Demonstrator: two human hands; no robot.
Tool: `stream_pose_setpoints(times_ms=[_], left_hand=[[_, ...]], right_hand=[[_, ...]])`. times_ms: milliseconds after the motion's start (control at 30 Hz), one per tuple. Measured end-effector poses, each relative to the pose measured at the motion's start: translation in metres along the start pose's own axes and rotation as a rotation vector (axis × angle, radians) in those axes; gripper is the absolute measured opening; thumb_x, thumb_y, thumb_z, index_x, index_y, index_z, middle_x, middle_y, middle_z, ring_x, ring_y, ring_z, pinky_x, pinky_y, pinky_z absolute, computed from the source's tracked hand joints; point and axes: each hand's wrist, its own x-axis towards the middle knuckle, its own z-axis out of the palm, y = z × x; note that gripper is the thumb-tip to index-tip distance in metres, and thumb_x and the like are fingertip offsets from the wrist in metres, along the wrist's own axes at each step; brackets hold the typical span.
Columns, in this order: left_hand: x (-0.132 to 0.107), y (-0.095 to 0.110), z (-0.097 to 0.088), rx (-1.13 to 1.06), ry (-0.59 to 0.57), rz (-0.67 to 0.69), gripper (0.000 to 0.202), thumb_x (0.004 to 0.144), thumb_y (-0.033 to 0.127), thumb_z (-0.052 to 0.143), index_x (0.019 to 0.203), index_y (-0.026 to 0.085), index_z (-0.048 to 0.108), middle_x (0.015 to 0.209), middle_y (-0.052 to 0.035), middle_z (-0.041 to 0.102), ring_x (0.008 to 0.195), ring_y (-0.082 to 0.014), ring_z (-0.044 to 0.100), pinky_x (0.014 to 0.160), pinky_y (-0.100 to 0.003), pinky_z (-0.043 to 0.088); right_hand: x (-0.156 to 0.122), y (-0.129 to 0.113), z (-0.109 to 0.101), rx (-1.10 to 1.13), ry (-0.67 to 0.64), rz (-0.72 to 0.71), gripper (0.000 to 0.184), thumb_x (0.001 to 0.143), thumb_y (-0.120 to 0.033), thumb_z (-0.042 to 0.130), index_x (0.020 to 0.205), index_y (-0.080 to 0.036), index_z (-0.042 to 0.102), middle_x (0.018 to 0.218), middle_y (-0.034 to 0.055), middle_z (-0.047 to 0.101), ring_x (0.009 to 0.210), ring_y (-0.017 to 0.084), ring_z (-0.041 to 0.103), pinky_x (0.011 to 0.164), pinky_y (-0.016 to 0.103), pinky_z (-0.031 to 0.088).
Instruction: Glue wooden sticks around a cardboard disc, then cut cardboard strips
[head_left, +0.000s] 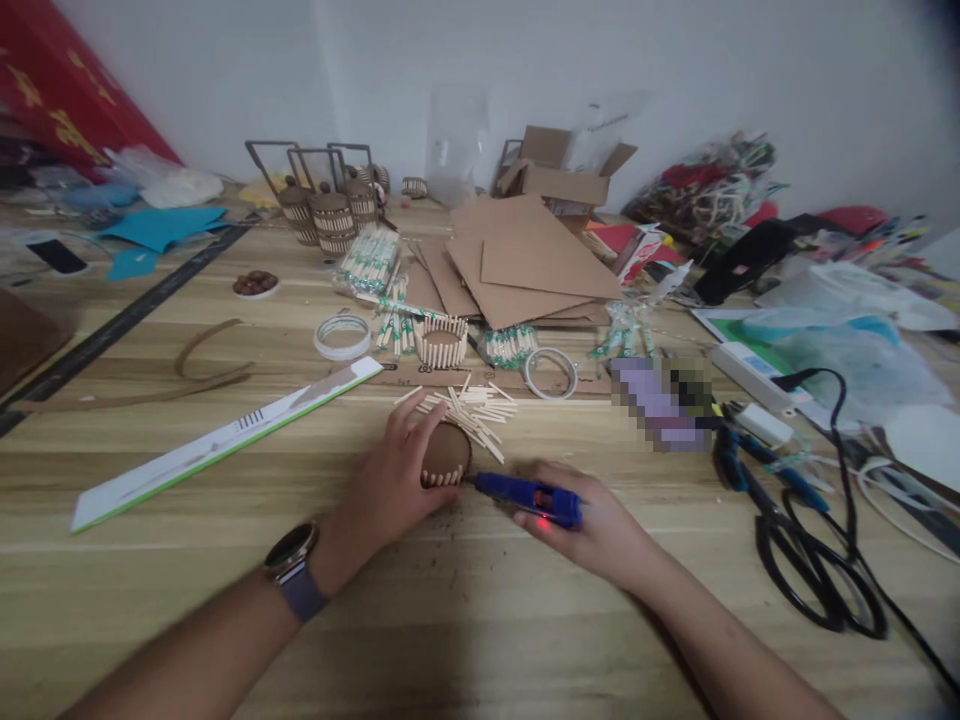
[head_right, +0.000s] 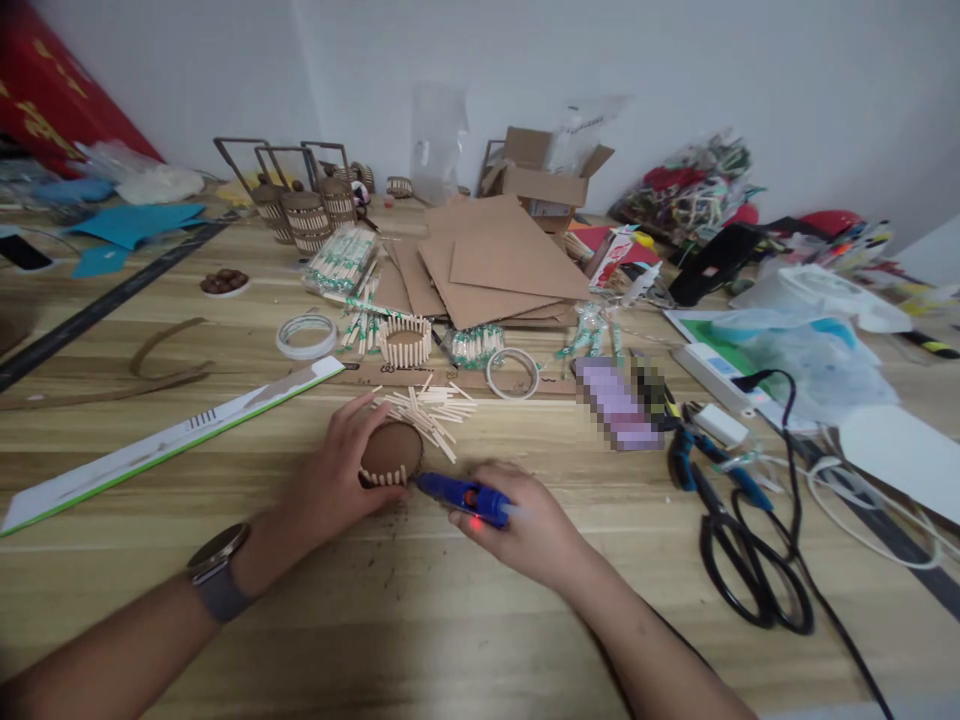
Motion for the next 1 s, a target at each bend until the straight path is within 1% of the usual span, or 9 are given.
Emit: stream_pose_setpoints(times_ms=[200,367,500,567,700,933,1000], left_hand=[[0.000,0.001,0.000,-0.014,0.003,0.003,0.109,0.062,0.018,0.092,0.149,0.029,0.026,0.153,-0.0170,0.032,0.145,-0.0395,0.033,0.117,-0.062,0.035],[0.000,0.004,-0.002,-0.014,0.005,0.009,0.104,0.067,0.019,0.088,0.149,0.030,0.026,0.154,-0.0163,0.032,0.145,-0.0394,0.033,0.116,-0.063,0.036],[0.000,0.006,-0.002,-0.003,0.005,0.001,0.102,0.068,0.018,0.087,0.149,0.028,0.027,0.154,-0.0174,0.031,0.145,-0.0398,0.032,0.114,-0.061,0.040],[-0.001,0.007,-0.002,0.007,0.006,-0.003,0.102,0.068,0.018,0.087,0.149,0.028,0.028,0.154,-0.0174,0.030,0.145,-0.0401,0.032,0.113,-0.061,0.041],[-0.001,0.008,-0.002,0.042,0.002,0.002,0.102,0.069,0.021,0.088,0.150,0.028,0.026,0.154,-0.0174,0.030,0.146,-0.0402,0.031,0.113,-0.062,0.040],[-0.002,0.011,-0.003,0.078,0.013,0.007,0.098,0.072,0.027,0.087,0.150,0.027,0.028,0.154,-0.0182,0.031,0.145,-0.0400,0.033,0.112,-0.059,0.043],[-0.003,0.011,-0.002,0.082,0.015,-0.002,0.097,0.073,0.028,0.087,0.150,0.027,0.028,0.154,-0.0178,0.030,0.144,-0.0400,0.034,0.111,-0.059,0.043]], right_hand=[[-0.002,-0.003,-0.002,-0.042,-0.005,-0.030,0.020,0.092,-0.039,0.060,0.088,-0.020,0.064,0.085,0.0073,0.067,0.080,0.022,0.063,0.071,0.032,0.049],[-0.001,-0.008,-0.004,-0.075,-0.012,-0.043,0.017,0.092,-0.038,0.060,0.089,-0.021,0.065,0.087,0.0069,0.069,0.082,0.022,0.063,0.073,0.032,0.049],[0.000,-0.012,-0.006,-0.104,-0.015,-0.039,0.016,0.092,-0.036,0.060,0.088,-0.021,0.064,0.086,0.0070,0.069,0.082,0.023,0.064,0.071,0.033,0.049],[-0.001,-0.012,-0.007,-0.124,-0.012,-0.038,0.017,0.092,-0.037,0.060,0.087,-0.021,0.063,0.085,0.0068,0.069,0.081,0.023,0.063,0.071,0.033,0.049],[-0.001,-0.012,-0.007,-0.158,-0.014,-0.054,0.016,0.092,-0.036,0.060,0.088,-0.021,0.063,0.085,0.0065,0.069,0.080,0.023,0.064,0.071,0.033,0.049],[-0.002,-0.010,-0.008,-0.183,-0.038,-0.059,0.016,0.093,-0.036,0.059,0.094,-0.021,0.064,0.096,0.0086,0.072,0.088,0.024,0.066,0.077,0.036,0.049],[-0.003,-0.011,-0.008,-0.192,-0.039,-0.059,0.016,0.093,-0.036,0.059,0.094,-0.021,0.064,0.096,0.0084,0.072,0.088,0.024,0.066,0.077,0.036,0.049]])
